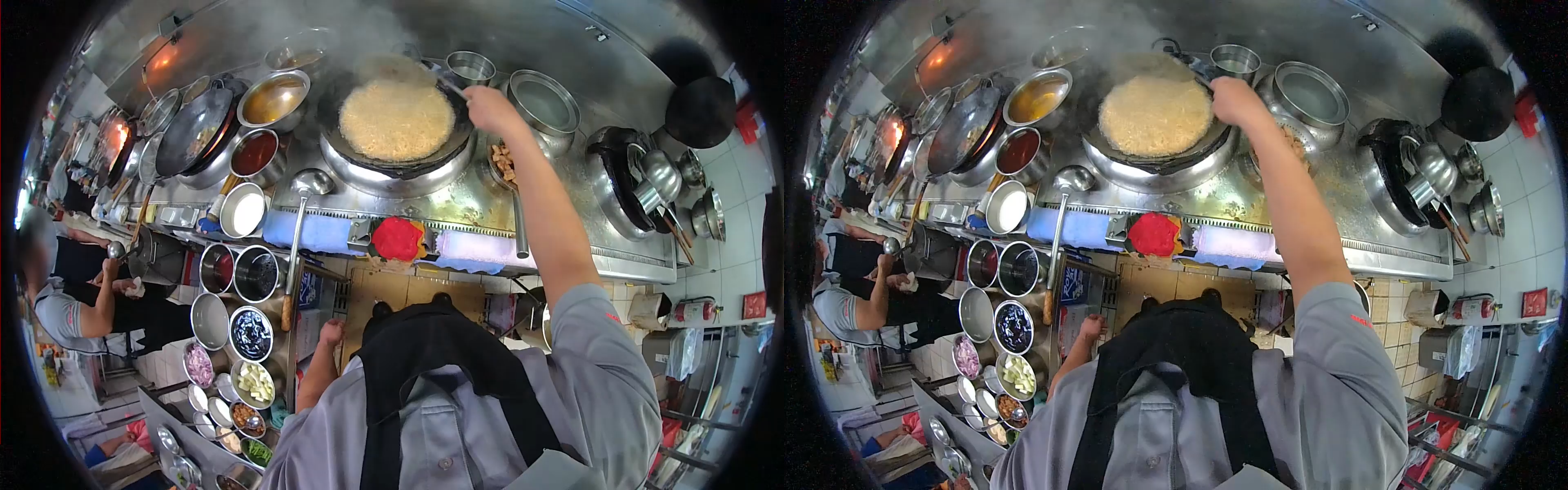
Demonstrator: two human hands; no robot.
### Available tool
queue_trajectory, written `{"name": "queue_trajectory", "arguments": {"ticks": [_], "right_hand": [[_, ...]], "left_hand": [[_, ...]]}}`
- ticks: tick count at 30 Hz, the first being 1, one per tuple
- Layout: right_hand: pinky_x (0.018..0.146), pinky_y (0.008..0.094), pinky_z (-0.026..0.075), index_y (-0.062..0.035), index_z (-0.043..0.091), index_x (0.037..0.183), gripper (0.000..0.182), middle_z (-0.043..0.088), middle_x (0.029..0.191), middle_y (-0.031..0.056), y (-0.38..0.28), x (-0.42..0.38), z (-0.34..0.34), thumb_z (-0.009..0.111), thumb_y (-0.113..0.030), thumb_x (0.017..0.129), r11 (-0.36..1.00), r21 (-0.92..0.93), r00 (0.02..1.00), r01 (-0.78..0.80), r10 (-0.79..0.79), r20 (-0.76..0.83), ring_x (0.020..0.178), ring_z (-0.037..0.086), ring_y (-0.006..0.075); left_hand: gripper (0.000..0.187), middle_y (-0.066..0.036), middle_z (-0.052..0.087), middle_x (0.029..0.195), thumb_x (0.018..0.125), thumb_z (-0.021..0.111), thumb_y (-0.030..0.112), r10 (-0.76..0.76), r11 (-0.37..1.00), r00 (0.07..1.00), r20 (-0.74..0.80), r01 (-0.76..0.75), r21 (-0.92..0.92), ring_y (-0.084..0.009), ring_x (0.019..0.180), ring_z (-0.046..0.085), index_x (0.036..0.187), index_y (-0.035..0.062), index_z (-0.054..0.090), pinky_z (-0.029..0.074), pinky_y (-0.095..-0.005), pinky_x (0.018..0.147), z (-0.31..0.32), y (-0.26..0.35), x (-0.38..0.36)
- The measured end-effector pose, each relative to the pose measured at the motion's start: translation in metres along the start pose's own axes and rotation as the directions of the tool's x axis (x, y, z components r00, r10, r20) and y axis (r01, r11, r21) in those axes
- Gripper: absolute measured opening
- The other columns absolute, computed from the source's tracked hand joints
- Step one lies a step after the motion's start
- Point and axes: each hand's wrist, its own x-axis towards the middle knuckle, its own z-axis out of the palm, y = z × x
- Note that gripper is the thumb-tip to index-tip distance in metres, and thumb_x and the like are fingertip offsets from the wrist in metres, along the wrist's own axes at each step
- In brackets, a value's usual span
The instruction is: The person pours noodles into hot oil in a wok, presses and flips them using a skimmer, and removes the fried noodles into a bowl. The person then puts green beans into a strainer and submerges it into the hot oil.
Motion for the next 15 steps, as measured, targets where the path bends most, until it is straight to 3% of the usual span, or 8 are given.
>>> {"name": "queue_trajectory", "arguments": {"ticks": [3, 5, 7, 11, 15], "right_hand": [[0.079, 0.036, 0.041, -0.0045, 0.055, 0.1, 0.027, 0.055, 0.097, 0.0187, -0.01, -0.016, -0.007, 0.047, -0.011, 0.075, 0.995, 0.046, 0.996, 0.091, -0.091, -0.011, 0.09, 0.052, 0.0318], [0.078, 0.0351, 0.041, -0.006, 0.055, 0.101, 0.028, 0.056, 0.096, 0.018, -0.014, -0.026, -0.04, 0.047, -0.012, 0.075, 0.994, 0.082, 0.994, 0.071, -0.077, 0.078, 0.089, 0.052, 0.031], [0.077, 0.0332, 0.041, -0.0066, 0.056, 0.101, 0.027, 0.056, 0.095, 0.017, -0.004, -0.029, -0.061, 0.047, -0.011, 0.075, 0.989, 0.031, 0.987, 0.146, -0.148, 0.055, 0.087, 0.053, 0.0292], [0.076, 0.0315, 0.041, -0.0061, 0.055, 0.101, 0.027, 0.057, 0.091, 0.0155, -0.009, -0.048, -0.104, 0.048, -0.01, 0.075, 0.993, 0.058, 0.994, 0.106, -0.104, -0.045, 0.085, 0.054, 0.0268], [0.081, 0.0352, 0.04, -0.0083, 0.053, 0.104, 0.028, 0.055, 0.098, 0.0162, 0.009, -0.039, -0.105, 0.047, -0.011, 0.077, 0.99, 0.104, 0.987, 0.092, -0.077, -0.14, 0.094, 0.051, 0.03]], "left_hand": [[0.022, -0.009, 0.057, 0.066, 0.077, 0.048, 0.019, 0.006, 0.999, 0.999, -0.036, -0.007, -0.034, -0.0178, 0.058, 0.056, 0.087, 0.0002, 0.055, 0.045, -0.0311, 0.05, -0.004, -0.003, 0.005], [0.024, -0.01, 0.057, 0.067, 0.077, 0.048, 0.019, 0.033, 0.97, 0.999, -0.042, -0.043, -0.241, -0.0184, 0.057, 0.056, 0.09, -0.0009, 0.052, 0.046, -0.0311, 0.05, -0.002, 0.003, -0.003], [0.024, -0.01, 0.056, 0.067, 0.077, 0.048, 0.018, 0.032, 0.979, 0.998, -0.046, -0.041, -0.2, -0.0189, 0.056, 0.056, 0.093, -0.0009, 0.051, 0.046, -0.0308, 0.05, -0.001, 0.0, -0.004], [0.027, -0.01, 0.056, 0.067, 0.078, 0.047, 0.016, 0.035, 0.999, 0.995, -0.088, -0.038, -0.035, -0.0194, 0.054, 0.055, 0.099, -0.0003, 0.048, 0.045, -0.0294, 0.048, 0.0, -0.021, 0.007], [0.026, -0.01, 0.056, 0.069, 0.078, 0.048, 0.016, -0.054, 0.991, 0.999, 0.005, 0.054, -0.123, -0.0191, 0.053, 0.055, 0.098, 0.0002, 0.048, 0.044, -0.029, 0.046, -0.003, 0.004, -0.024]]}}
